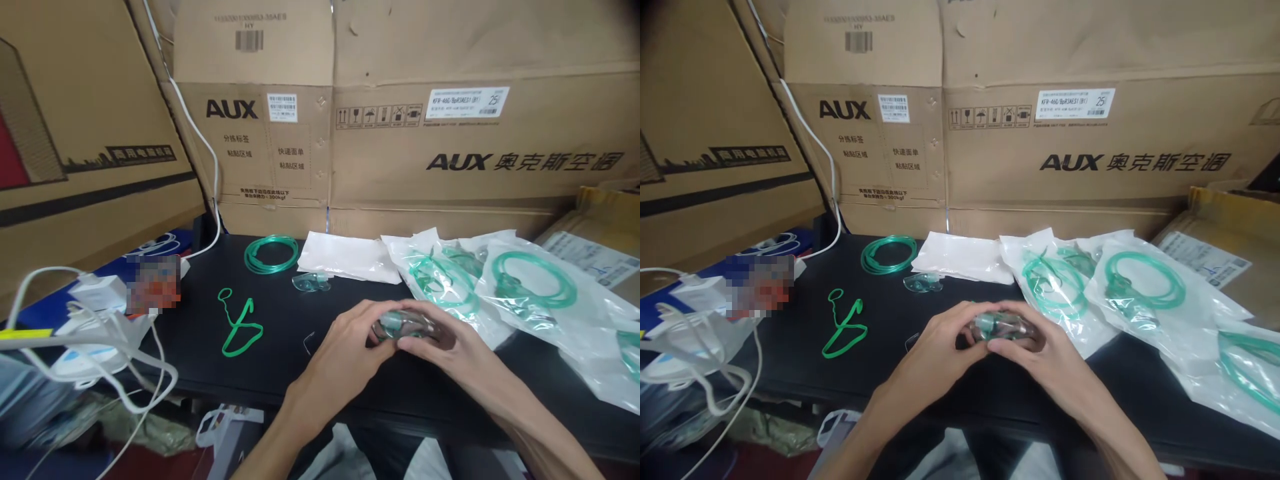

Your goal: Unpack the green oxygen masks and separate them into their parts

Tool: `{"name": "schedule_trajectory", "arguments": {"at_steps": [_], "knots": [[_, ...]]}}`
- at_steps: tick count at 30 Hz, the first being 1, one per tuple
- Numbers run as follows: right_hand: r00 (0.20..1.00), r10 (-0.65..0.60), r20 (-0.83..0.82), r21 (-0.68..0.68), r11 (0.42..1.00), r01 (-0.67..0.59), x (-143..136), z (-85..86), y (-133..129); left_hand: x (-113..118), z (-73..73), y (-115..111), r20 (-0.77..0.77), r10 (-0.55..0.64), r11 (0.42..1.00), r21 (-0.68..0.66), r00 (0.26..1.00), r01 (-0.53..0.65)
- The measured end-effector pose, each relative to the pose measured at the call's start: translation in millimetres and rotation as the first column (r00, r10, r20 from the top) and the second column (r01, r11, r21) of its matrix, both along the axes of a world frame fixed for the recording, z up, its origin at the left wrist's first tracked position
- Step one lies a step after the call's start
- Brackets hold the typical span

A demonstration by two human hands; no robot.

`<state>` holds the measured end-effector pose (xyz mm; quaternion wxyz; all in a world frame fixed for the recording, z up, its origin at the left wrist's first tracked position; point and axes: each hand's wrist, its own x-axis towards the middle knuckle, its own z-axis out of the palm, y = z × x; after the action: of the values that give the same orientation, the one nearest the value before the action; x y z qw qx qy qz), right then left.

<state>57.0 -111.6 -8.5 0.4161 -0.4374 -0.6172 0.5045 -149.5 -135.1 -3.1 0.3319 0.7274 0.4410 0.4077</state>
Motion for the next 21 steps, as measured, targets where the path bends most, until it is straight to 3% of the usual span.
{"name": "schedule_trajectory", "arguments": {"at_steps": [2,6,10,17,21], "knots": [[0.996,-0.027,0.084,0.039,0.999,0.024,-1.8,0.9,-0.9,2.1,-0.6,-0.2,0.021,-0.002,1.000,-0.021,1.000,0.002],[0.985,-0.144,0.094,0.018,0.989,0.143,-1.9,3.4,-3.8,6.5,-5.6,3.5,0.172,0.082,0.984,-0.169,0.982,-0.053],[0.982,-0.179,0.061,-0.009,0.984,0.180,3.6,-0.2,-3.6,6.5,-7.1,6.8,0.155,0.196,0.973,-0.153,0.968,-0.173],[0.992,-0.034,-0.120,-0.179,0.984,0.012,-2.3,-3.4,-6.0,7.3,-6.0,3.3,-0.001,0.176,0.982,-0.074,0.984,-0.175],[0.998,0.023,-0.058,-0.156,0.987,-0.031,-5.6,-2.4,-7.2,11.6,-9.6,-1.0,-0.035,0.116,0.992,-0.049,0.993,-0.118]]}}
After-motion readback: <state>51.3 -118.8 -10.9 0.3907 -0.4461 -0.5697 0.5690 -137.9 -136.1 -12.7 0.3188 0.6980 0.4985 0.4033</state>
